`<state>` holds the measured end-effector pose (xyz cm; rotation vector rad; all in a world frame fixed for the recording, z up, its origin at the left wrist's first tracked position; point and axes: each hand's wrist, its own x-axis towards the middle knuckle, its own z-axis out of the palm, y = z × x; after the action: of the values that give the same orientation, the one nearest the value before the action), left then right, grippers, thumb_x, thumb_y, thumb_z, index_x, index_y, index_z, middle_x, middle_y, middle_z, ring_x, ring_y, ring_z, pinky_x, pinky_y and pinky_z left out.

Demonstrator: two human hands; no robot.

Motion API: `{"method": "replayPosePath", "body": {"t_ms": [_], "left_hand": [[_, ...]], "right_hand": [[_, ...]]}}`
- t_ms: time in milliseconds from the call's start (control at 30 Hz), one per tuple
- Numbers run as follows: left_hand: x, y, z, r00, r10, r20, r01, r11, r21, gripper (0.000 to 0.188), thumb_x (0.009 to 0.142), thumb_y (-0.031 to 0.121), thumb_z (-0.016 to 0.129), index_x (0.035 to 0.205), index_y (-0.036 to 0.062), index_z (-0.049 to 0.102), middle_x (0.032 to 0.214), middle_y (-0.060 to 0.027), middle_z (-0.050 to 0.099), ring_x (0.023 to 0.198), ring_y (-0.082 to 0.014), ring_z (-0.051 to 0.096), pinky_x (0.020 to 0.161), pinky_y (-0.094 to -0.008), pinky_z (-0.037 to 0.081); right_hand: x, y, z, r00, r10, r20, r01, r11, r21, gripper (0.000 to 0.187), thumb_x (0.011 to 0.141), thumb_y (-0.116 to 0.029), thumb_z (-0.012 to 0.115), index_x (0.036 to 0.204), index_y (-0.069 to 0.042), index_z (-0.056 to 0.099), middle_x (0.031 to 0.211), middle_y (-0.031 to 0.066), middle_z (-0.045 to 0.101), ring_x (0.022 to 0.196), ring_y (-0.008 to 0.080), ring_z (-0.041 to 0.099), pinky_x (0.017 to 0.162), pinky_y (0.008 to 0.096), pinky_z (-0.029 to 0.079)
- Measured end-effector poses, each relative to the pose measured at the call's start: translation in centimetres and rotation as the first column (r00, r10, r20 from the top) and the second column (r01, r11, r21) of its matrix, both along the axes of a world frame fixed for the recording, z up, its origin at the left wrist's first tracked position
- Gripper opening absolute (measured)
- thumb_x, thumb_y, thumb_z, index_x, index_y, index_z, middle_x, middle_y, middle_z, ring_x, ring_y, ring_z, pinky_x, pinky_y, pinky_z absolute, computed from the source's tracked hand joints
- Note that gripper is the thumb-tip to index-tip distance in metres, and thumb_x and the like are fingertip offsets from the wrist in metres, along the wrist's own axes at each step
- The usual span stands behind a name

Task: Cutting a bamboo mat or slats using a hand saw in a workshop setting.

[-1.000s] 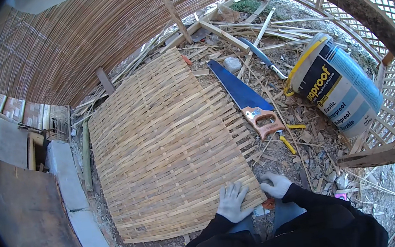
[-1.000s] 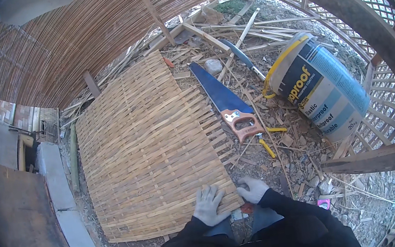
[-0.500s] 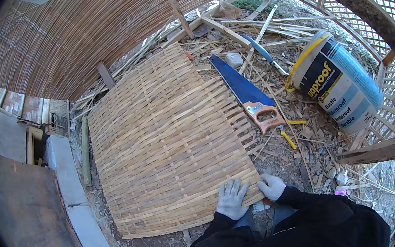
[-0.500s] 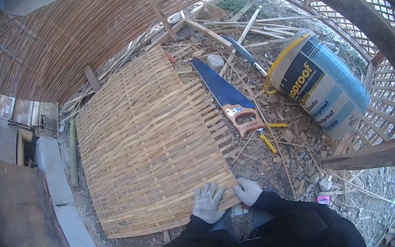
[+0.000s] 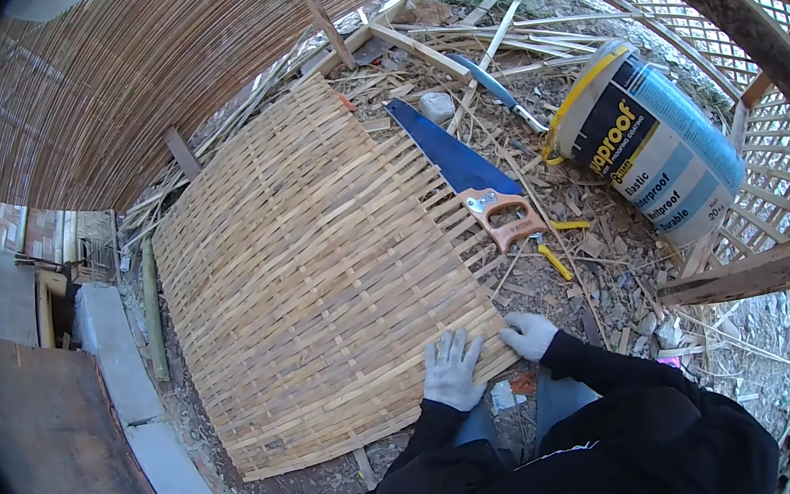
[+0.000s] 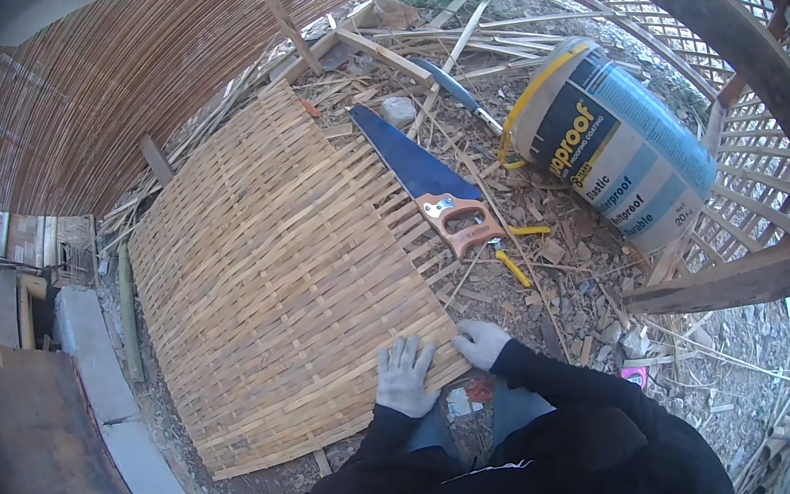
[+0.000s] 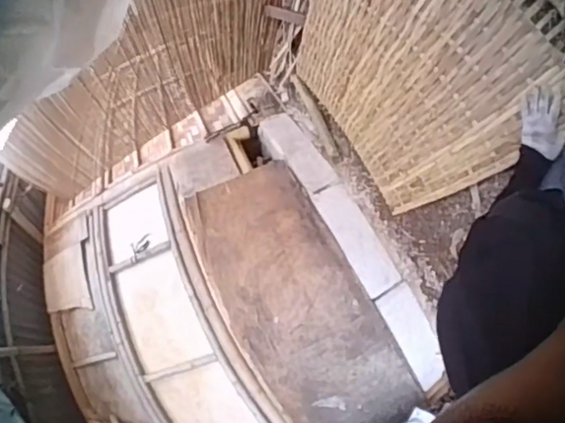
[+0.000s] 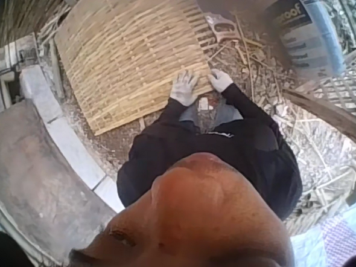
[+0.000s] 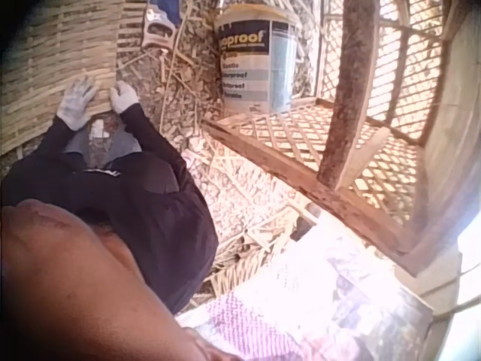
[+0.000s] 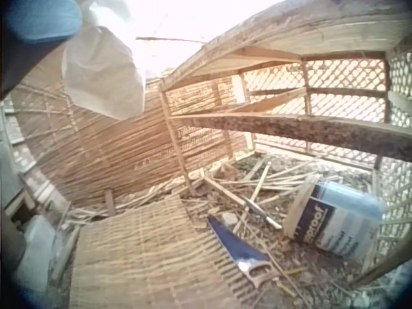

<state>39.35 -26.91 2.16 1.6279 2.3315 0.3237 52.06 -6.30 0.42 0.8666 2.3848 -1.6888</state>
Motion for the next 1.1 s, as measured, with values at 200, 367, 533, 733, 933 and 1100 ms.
{"method": "replayPosePath", "body": {"t_ms": [200,367,533,733,933,1100], "left_hand": [[0.4,0.3,-0.1,1.000,0.006,-0.005,-0.006,1.000,0.018,0.090,0.070,0.036,0.087,0.151,0.0148,0.054,0.154,-0.0203,0.050,0.147,-0.0429,0.041,0.121,-0.0648,0.025],[0.3,0.3,-0.3,1.000,0.016,-0.004,-0.015,0.999,0.029,0.089,0.069,0.035,0.087,0.149,0.0130,0.055,0.151,-0.0203,0.050,0.146,-0.0432,0.041,0.120,-0.0643,0.026],[0.1,0.5,0.0,1.000,0.003,0.018,-0.004,1.000,0.024,0.092,0.068,0.037,0.089,0.150,0.0126,0.054,0.153,-0.0204,0.049,0.147,-0.0433,0.040,0.121,-0.0637,0.025],[0.1,0.5,-0.1,1.000,-0.002,0.008,0.002,1.000,0.001,0.095,0.068,0.038,0.090,0.152,0.0134,0.052,0.154,-0.0209,0.048,0.147,-0.0436,0.040,0.122,-0.0635,0.024],[0.2,0.3,-0.4,1.000,0.004,0.004,-0.004,1.000,0.004,0.095,0.069,0.038,0.089,0.153,0.0147,0.051,0.155,-0.0203,0.047,0.148,-0.0433,0.038,0.123,-0.0635,0.022],[0.1,0.6,0.0,1.000,0.002,0.010,-0.002,1.000,-0.016,0.094,0.071,0.038,0.088,0.154,0.0151,0.050,0.155,-0.0206,0.048,0.149,-0.0434,0.038,0.123,-0.0636,0.022]], "right_hand": [[-1.8,5.7,2.2,0.976,-0.170,-0.134,0.208,0.912,0.353,0.030,0.099,-0.026,0.065,0.118,-0.005,0.071,0.108,0.0245,0.074,0.103,0.0411,0.072,0.090,0.0483,0.057],[-5.1,10.2,1.5,0.965,0.093,-0.246,0.134,0.633,0.763,0.039,0.090,-0.013,0.067,0.128,-0.005,0.062,0.121,0.0157,0.066,0.115,0.0377,0.061,0.100,0.0496,0.050],[-7.5,12.3,0.0,0.974,0.204,-0.100,-0.029,0.547,0.836,0.038,0.088,-0.012,0.068,0.125,-0.007,0.063,0.125,0.0129,0.065,0.118,0.0341,0.061,0.100,0.0469,0.050],[-9.3,14.3,-0.7,0.954,0.220,0.202,-0.282,0.444,0.850,0.031,0.095,-0.022,0.065,0.126,-0.015,0.064,0.124,0.0113,0.070,0.123,0.0295,0.063,0.104,0.0456,0.046],[-10.4,15.2,0.6,0.956,0.195,0.219,-0.285,0.447,0.848,0.029,0.093,-0.026,0.069,0.122,-0.021,0.067,0.112,0.0079,0.072,0.114,0.0293,0.066,0.107,0.0501,0.042],[-10.5,18.3,2.0,0.991,0.053,0.127,-0.137,0.308,0.941,0.039,0.086,-0.024,0.077,0.123,-0.020,0.067,0.111,0.0077,0.072,0.112,0.0291,0.067,0.107,0.0533,0.040]]}}
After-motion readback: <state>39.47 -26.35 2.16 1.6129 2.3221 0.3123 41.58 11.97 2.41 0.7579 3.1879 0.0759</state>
